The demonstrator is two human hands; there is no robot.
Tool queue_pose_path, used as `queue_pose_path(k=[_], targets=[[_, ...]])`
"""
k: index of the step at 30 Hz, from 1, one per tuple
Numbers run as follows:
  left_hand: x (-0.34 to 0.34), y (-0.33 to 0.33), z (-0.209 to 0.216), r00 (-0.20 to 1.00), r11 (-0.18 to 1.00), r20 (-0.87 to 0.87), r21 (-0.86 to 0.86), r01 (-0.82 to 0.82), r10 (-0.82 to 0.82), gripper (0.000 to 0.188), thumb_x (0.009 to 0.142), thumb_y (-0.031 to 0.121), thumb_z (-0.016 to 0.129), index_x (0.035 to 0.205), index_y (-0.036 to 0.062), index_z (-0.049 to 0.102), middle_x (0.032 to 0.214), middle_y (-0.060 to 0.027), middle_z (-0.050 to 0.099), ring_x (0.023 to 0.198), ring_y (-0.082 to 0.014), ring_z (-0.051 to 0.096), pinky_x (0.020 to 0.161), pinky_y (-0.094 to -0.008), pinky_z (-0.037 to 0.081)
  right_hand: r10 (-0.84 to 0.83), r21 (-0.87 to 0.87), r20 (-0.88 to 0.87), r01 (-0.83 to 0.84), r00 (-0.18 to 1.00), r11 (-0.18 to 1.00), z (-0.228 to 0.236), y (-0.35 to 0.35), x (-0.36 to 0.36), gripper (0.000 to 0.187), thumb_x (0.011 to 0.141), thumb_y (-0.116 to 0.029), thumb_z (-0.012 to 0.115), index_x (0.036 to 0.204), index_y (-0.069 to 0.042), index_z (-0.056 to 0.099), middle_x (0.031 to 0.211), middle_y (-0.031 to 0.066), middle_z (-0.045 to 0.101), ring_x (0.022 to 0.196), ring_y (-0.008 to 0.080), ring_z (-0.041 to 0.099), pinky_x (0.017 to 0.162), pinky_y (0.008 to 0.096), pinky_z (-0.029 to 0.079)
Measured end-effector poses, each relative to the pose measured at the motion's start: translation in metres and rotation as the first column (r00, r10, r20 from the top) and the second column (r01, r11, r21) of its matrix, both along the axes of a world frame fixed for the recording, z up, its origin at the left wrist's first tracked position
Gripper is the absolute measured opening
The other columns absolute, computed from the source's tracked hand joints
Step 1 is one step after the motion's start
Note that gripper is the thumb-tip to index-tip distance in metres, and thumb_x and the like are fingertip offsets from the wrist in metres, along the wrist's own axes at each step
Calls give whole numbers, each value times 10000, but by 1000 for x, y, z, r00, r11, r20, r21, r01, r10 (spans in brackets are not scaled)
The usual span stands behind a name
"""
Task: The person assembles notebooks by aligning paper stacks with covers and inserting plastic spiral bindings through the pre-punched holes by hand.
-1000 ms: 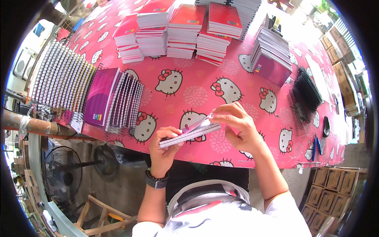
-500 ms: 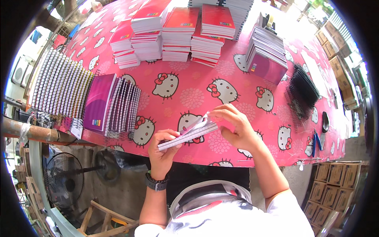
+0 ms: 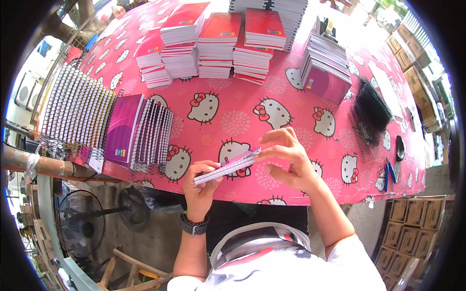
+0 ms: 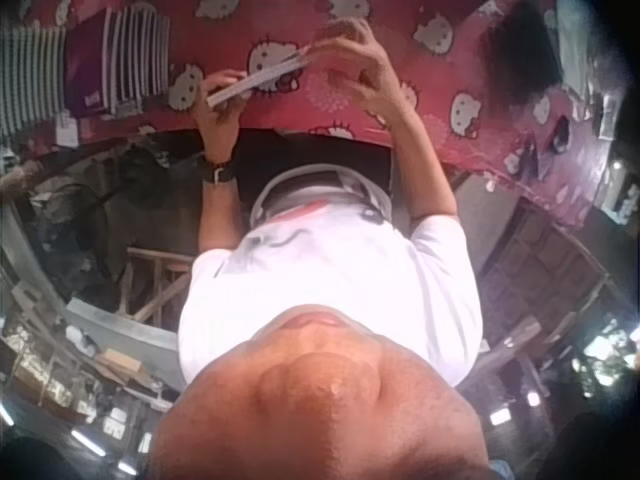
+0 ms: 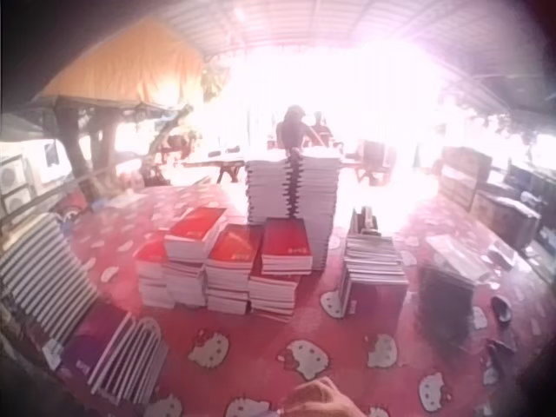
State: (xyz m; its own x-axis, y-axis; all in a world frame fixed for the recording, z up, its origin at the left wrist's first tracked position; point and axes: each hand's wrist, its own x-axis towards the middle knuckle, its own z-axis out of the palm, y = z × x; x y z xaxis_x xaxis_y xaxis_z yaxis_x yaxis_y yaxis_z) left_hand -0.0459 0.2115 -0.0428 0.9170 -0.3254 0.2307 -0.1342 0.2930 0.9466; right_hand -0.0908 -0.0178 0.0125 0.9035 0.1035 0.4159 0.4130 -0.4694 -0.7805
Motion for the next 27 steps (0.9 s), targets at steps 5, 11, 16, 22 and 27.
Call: queue_pose_path(k=[5,11,16,22,27], targets=[[1,2,-3,998,996,58,91,-18,13,219,787,-18,663,937,43,516,996,-102,578,808,-92,537,714,-216,446,-5,-123,-14,3,1000,992,7,2,3,406,581,-28,603,974,-127,623,1086,93,518,987,283,423,902,414,352],[0,-1,1,999,999,39,34,10,-12,221,786,-21,662,937,42,513,997,-102,578,818,-95,543,726,-220,450,52,-103,-68,-58,996,993,11,1,9,406,597,-59,596,997,-124,625,1095,97,522,1002,297,426,906,425,368],[1,0,0,999,1000,36,18,14,-15,223,784,-33,658,937,39,511,999,-106,574,833,-102,549,744,-229,458,90,-195,56,-77,994,978,10,-1,20,319,675,-89,635,993,-109,643,1032,101,571,972,293,479,875,423,394],[2,0,2,999,999,44,29,23,-25,225,781,-45,653,937,38,514,1002,-109,570,842,-109,556,752,-237,464,243,-209,-89,-256,966,944,18,-10,45,169,754,-107,686,920,-98,658,915,51,622,856,235,548,893,414,389],[3,2,2,998,997,64,69,17,-22,230,776,-48,655,937,38,516,999,-109,571,838,-116,559,743,-240,469,349,-368,-138,-375,927,851,38,-6,66,170,689,-75,719,838,-70,637,862,27,617,823,227,553,804,368,428]])
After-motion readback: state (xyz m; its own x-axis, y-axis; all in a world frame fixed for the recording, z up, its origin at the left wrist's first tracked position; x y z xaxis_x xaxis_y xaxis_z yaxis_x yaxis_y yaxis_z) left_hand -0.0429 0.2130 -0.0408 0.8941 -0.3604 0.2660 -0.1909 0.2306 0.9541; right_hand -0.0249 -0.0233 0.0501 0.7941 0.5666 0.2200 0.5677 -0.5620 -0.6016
